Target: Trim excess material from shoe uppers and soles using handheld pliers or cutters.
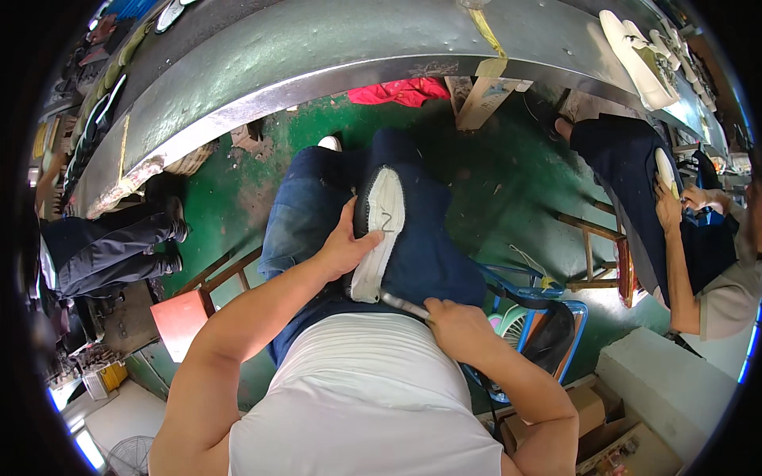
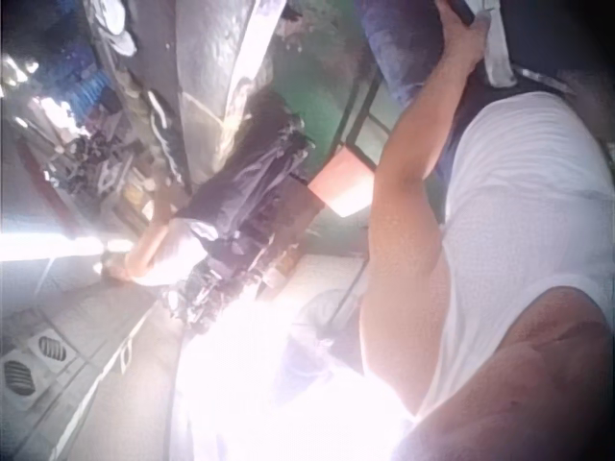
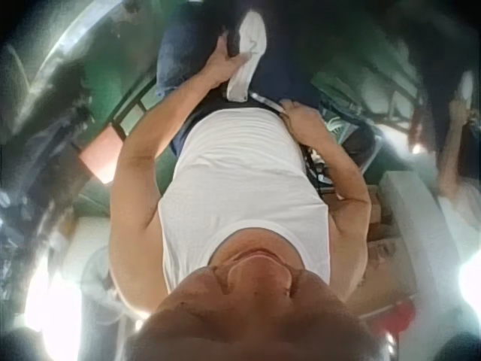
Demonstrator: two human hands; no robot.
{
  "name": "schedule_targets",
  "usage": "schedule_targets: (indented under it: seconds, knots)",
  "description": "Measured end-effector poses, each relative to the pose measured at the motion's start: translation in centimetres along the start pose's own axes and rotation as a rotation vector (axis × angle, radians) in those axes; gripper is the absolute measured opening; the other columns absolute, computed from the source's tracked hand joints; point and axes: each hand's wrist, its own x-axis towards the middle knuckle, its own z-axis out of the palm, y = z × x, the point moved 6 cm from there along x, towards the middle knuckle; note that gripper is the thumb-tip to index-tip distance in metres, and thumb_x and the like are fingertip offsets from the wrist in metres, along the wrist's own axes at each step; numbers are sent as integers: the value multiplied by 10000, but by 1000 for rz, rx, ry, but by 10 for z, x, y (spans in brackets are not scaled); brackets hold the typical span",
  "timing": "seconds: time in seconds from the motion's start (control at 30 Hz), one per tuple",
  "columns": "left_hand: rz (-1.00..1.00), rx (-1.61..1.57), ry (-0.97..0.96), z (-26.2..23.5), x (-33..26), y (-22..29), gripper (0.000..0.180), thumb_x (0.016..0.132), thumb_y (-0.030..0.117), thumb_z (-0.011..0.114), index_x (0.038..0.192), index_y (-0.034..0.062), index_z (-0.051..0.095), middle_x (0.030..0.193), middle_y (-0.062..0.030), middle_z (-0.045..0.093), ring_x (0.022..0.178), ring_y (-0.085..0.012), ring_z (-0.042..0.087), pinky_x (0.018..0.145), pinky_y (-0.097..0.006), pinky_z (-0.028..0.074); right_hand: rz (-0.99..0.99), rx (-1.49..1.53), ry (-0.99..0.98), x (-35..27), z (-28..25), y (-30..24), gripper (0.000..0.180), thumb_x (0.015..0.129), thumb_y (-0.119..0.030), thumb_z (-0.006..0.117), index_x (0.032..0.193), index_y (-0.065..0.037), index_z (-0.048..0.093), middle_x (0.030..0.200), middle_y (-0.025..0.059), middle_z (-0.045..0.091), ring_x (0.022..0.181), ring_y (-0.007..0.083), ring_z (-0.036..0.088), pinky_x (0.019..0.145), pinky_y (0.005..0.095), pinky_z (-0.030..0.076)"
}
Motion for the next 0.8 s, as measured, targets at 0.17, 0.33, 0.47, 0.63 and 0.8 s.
schedule_targets:
  seconds: [0.17, 0.33, 0.47, 0.63, 0.8]
  knots:
    - [-67, -87, -120, 0, -2, 11, 946, 866, 130, 745, 1571, 57, 119, 1403, -188, 506, 1269, -269, 527, 1077, -356, 422, -53, 20, 119, 12, -20, 0, 332, 854, -120, 651, 1137, 40, 584, 948, 221, 652, 896, 397, 660, 795, 471, 535]
    - [-103, -61, -154, 4, -3, 13, 951, 891, 81, 729, 1588, 110, 83, 1429, -131, 477, 1294, -225, 487, 1087, -363, 410, -141, -192, 176, 36, -15, -9, 247, 853, -91, 612, 1077, 11, 597, 921, 199, 648, 861, 358, 666, 720, 447, 544]
    - [-76, -161, -128, -10, 3, 0, 992, 863, 136, 763, 1576, 44, 80, 1415, -169, 497, 1284, -260, 511, 1097, -376, 409, -157, -87, 187, -11, -12, 1, 204, 871, -119, 612, 1055, -32, 611, 883, 158, 660, 799, 348, 671, 699, 450, 546]
    - [-112, -140, -131, -9, -4, 3, 991, 863, 154, 769, 1570, 40, 84, 1408, -171, 502, 1288, -268, 509, 1094, -403, 414, -3, 108, 66, -32, -11, 23, 272, 901, -151, 626, 1104, 27, 595, 957, 204, 667, 889, 402, 661, 779, 479, 531]
    - [-137, -81, -226, 8, -5, 12, 992, 863, 174, 771, 1571, 51, 87, 1413, -166, 496, 1303, -260, 493, 1102, -397, 403, -187, -96, 206, 15, -12, -6, 300, 878, -104, 628, 1127, 59, 586, 1013, 235, 641, 964, 390, 645, 830, 444, 525]
